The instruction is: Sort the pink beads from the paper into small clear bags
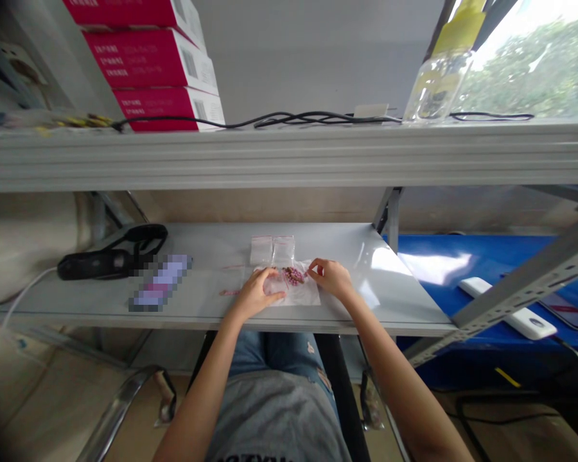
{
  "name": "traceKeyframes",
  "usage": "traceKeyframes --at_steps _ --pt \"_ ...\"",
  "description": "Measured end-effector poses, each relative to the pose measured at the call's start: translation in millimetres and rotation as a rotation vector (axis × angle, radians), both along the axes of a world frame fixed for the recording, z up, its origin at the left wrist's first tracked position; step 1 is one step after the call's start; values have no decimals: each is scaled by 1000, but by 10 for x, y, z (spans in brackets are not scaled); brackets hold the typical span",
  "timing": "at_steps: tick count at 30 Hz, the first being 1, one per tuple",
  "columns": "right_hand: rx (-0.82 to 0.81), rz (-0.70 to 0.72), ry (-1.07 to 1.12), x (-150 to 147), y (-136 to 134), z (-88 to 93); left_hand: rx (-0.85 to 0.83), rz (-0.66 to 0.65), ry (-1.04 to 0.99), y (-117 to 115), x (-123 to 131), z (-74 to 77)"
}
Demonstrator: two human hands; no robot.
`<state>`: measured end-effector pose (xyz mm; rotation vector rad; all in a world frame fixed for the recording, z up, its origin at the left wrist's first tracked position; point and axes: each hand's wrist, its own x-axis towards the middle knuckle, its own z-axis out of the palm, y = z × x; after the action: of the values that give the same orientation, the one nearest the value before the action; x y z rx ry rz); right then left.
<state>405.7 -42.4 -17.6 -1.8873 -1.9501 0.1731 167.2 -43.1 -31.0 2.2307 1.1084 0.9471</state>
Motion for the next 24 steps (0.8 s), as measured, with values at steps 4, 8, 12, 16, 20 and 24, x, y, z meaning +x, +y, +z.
traceKeyframes --at_steps 4,8,12,16,20,24 --pt "-46 6 -73 41 11 -25 -6 -4 21 -13 1 34" --pt "-59 24 -98 -1 -6 -6 -13 -9 24 -17 -2 45" --pt "-86 37 -94 -26 -26 15 -24 -10 22 -17 -2 40" --pt "-65 42 -93 -39 -33 16 -18 -14 13 -19 -3 32" --pt "-71 41 -89 -54 -38 24 -7 -21 11 -18 -9 19" --pt "-59 25 -99 -82 -47 38 -7 -23 17 -21 -14 24"
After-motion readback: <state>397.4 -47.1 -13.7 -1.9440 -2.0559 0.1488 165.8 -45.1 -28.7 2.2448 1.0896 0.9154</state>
